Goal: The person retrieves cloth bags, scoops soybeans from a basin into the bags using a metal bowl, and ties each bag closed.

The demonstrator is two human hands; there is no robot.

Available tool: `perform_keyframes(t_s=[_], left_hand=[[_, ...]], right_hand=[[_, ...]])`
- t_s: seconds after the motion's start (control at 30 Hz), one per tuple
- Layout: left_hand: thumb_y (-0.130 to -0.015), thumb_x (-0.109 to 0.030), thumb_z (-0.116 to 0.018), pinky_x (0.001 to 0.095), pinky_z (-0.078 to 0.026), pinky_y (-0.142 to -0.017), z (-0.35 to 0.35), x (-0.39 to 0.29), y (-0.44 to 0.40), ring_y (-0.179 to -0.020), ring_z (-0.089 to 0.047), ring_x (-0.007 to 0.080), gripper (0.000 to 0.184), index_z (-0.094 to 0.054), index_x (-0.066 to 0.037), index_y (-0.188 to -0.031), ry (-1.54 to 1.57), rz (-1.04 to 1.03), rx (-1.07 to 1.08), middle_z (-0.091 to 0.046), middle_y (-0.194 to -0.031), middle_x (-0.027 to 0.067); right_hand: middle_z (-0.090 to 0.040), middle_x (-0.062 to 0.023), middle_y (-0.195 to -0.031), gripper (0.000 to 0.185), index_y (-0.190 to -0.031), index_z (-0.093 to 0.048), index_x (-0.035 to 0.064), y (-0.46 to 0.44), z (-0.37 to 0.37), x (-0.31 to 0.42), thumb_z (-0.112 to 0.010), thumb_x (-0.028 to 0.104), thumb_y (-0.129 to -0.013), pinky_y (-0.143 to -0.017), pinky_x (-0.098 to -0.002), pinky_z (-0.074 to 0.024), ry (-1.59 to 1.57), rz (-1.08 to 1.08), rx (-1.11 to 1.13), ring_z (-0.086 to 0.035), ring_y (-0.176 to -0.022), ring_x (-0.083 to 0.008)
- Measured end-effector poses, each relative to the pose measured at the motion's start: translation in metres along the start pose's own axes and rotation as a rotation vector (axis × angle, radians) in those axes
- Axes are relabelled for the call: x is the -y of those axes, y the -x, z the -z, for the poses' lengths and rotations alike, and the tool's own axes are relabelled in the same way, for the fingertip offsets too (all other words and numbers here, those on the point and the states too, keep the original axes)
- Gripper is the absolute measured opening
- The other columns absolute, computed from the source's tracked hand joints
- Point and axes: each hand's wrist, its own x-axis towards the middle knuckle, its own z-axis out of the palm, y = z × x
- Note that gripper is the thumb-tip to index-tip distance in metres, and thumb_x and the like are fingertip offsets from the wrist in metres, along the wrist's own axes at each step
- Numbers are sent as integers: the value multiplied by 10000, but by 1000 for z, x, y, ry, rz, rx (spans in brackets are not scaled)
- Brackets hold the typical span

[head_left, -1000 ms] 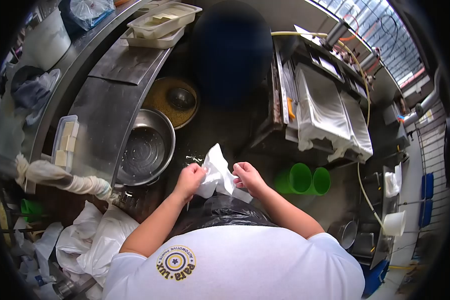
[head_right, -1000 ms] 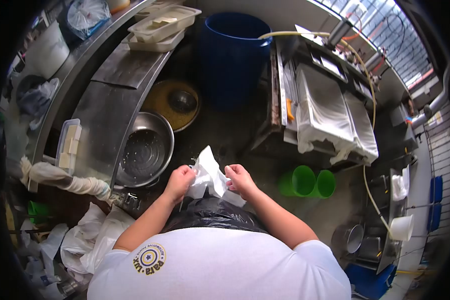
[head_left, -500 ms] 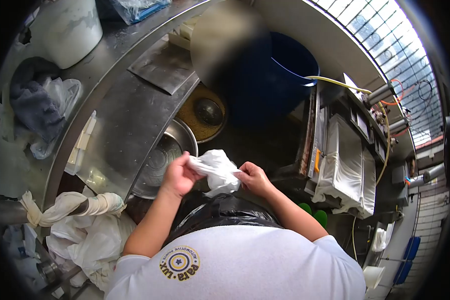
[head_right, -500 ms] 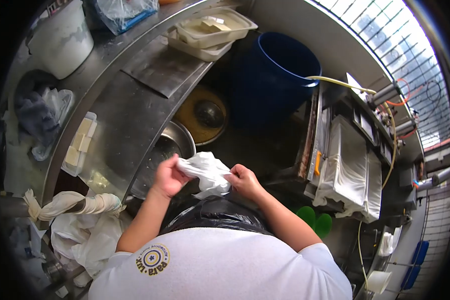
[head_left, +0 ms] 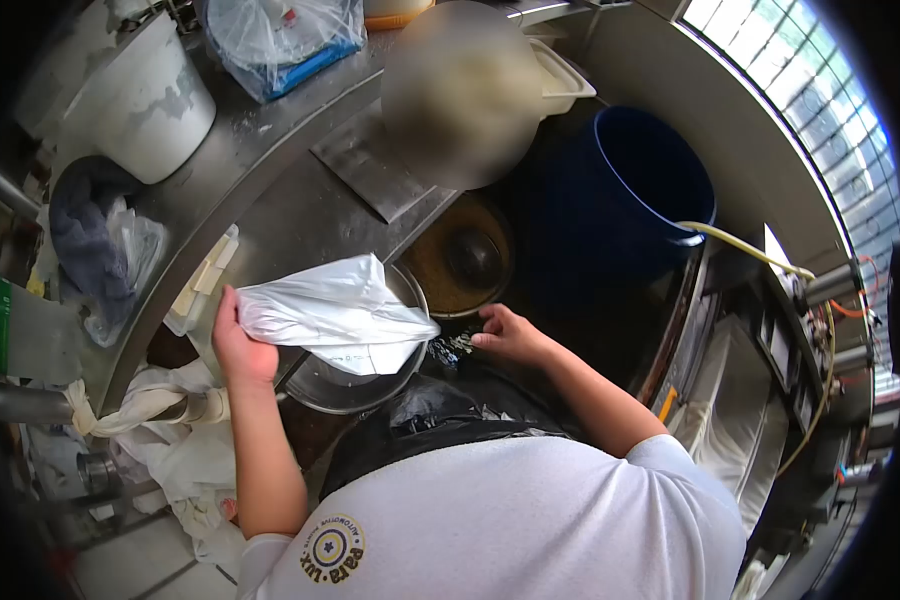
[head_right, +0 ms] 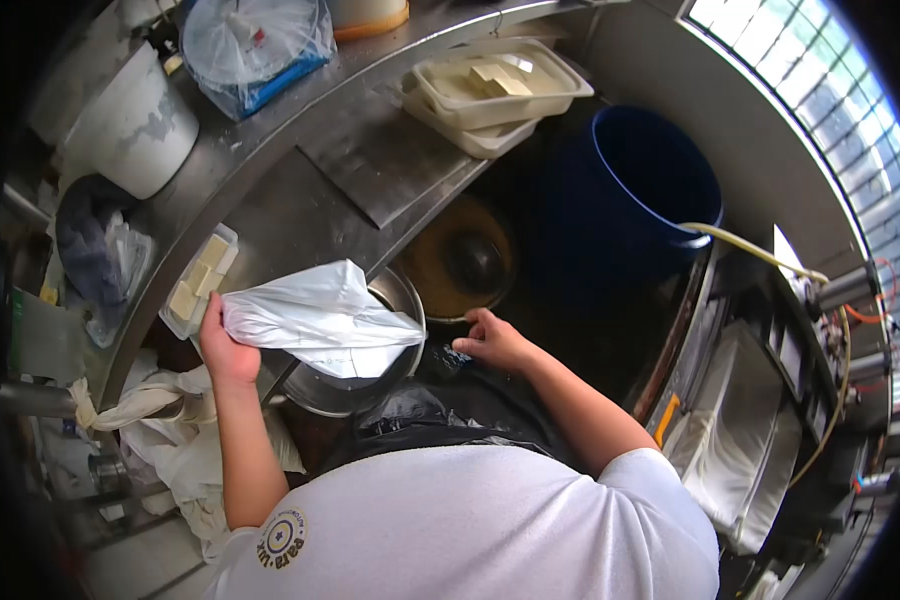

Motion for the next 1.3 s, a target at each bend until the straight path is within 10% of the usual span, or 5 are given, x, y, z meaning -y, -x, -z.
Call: perform_keyframes(t_s=[0.23,0.5,0.93,1.13,1.3], left_hand=[[-1048,-214,-605,227,-410,-642,-116,115,45,-756,-463,20,154,-601,-68,-999,-798,17,601,-538,-827,-60],[-772,-132,-800,529,-476,-968,-65,88,40,-1184,-536,410,548,-585,-44,-1269,-2240,-463,-208,-588,-1233,191],[-895,-140,-668,504,-523,-824,98,128,54,-893,-659,400,283,-592,-5,-1132,-1845,-575,-389,-667,-945,189],[-934,-124,-574,403,-593,-752,120,114,42,-915,-682,203,123,-646,-84,-1025,86,192,-479,-673,-999,79],[-884,-141,-720,342,-534,-825,135,91,50,-922,-672,196,372,-658,1,-1223,-906,389,-97,-713,-1056,96]], right_hand=[[-455,-272,-1502,826,-1477,-450,77,-67,22,112,-858,229,-774,-1146,-467,-417,438,924,-211,-385,-1452,-430],[-666,-33,-856,255,-951,-645,32,-108,78,123,-825,196,-876,-686,-272,-484,-102,322,700,-624,-819,-118],[-709,-107,-1070,348,-1235,-618,8,-118,38,127,-690,164,-932,-875,-381,-588,-947,154,827,-703,-961,-209],[-705,-159,-1070,477,-1229,-624,-30,-140,-12,76,-801,209,-856,-873,-360,-539,496,435,283,-681,-977,-236],[-728,-143,-1078,354,-1277,-616,-62,-185,-16,102,-625,23,-933,-819,-390,-563,-254,284,55,-702,-937,-248]])
